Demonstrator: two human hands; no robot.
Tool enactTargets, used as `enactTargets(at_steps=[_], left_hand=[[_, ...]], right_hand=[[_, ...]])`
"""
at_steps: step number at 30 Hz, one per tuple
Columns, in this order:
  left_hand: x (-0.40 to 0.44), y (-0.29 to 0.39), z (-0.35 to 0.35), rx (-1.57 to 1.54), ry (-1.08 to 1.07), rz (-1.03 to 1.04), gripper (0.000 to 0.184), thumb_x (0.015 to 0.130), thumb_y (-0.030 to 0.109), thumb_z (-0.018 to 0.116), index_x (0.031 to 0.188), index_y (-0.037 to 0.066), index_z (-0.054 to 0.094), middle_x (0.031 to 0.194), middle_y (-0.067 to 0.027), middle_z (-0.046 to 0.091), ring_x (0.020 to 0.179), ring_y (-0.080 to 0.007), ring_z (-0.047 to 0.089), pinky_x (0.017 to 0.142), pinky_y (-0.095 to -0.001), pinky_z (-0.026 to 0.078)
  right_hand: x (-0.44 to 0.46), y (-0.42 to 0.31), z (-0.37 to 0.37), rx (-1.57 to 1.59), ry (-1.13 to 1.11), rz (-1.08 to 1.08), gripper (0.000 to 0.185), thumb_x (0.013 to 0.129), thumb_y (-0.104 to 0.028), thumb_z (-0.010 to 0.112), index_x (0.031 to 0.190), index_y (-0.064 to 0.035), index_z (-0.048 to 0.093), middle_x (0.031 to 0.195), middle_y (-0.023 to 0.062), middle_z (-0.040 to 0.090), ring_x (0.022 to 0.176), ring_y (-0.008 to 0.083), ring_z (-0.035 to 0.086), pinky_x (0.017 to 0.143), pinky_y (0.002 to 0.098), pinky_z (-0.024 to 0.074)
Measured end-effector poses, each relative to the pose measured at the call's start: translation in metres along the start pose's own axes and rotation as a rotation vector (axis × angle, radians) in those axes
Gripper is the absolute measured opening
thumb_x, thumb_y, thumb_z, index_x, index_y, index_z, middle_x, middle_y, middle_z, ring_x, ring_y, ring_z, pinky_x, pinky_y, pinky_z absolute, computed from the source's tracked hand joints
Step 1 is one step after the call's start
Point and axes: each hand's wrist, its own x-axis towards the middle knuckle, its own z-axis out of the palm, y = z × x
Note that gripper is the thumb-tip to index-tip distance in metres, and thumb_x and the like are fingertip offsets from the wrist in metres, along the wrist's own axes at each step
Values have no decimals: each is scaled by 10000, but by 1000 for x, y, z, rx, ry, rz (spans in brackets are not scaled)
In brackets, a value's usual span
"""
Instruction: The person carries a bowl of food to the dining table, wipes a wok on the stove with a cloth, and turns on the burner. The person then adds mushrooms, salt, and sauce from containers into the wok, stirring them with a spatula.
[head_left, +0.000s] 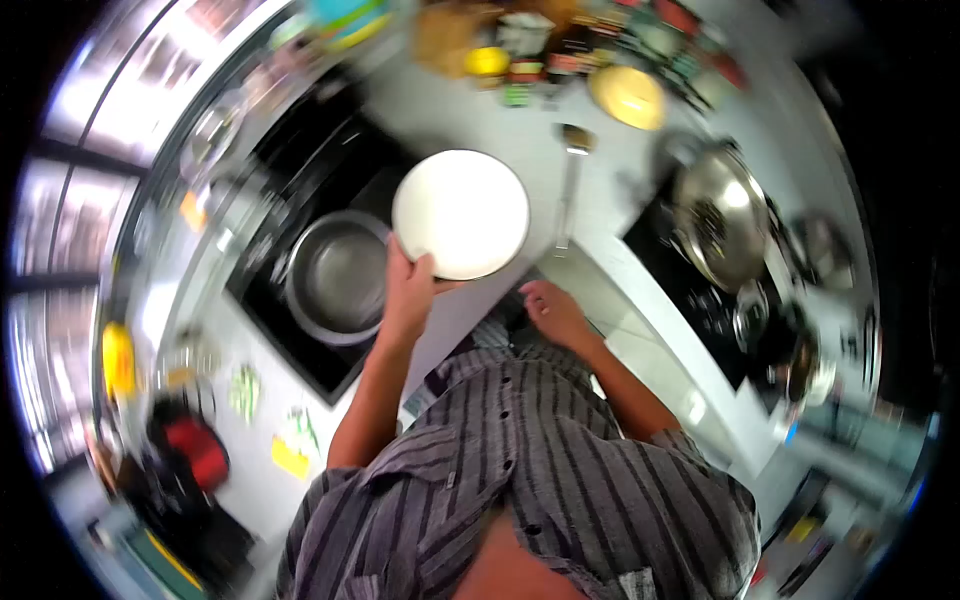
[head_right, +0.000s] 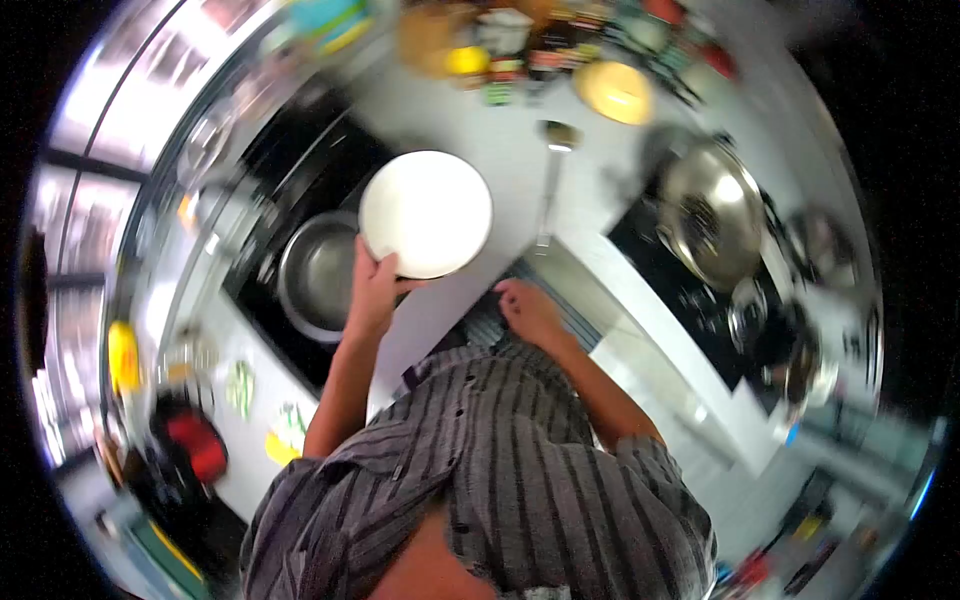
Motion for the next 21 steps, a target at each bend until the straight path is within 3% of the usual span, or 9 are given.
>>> enactTargets(at_steps=[4,12,15,19,21], left_hand=[[32,23,120,123,-217,-17,495,944,19,376,1425,-4,263,1339,-226,497,1091,-338,663,738,-367,655],[100,-12,310,205,-529,-19,634,950,41,437,1533,66,187,1413,-216,451,1165,-340,628,830,-407,642],[115,-21,372,301,-571,39,623,931,16,416,1513,48,198,1402,-229,432,1163,-346,621,800,-397,656],[123,-31,432,508,-611,129,631,931,-3,366,1534,86,202,1439,-221,413,1215,-365,594,841,-442,647],[152,-65,450,649,-618,321,649,907,-3,412,1528,75,240,1427,-240,451,1197,-398,602,852,-476,614]], right_hand=[[-42,59,-44,134,171,55,197,911,-137,618,1096,-100,673,893,92,690,744,246,674,689,376,537],[-102,152,-97,267,275,194,197,920,-160,614,1098,-96,671,889,102,703,771,254,691,697,378,543],[-127,166,-127,258,272,268,209,947,-153,582,1124,-69,656,972,142,718,818,268,697,741,371,551],[-141,194,-136,272,306,327,220,935,-185,588,1126,-100,658,948,139,728,841,298,720,740,442,558],[-146,200,-135,297,355,349,216,936,-180,583,1124,-103,659,944,153,728,844,309,720,749,447,560]])
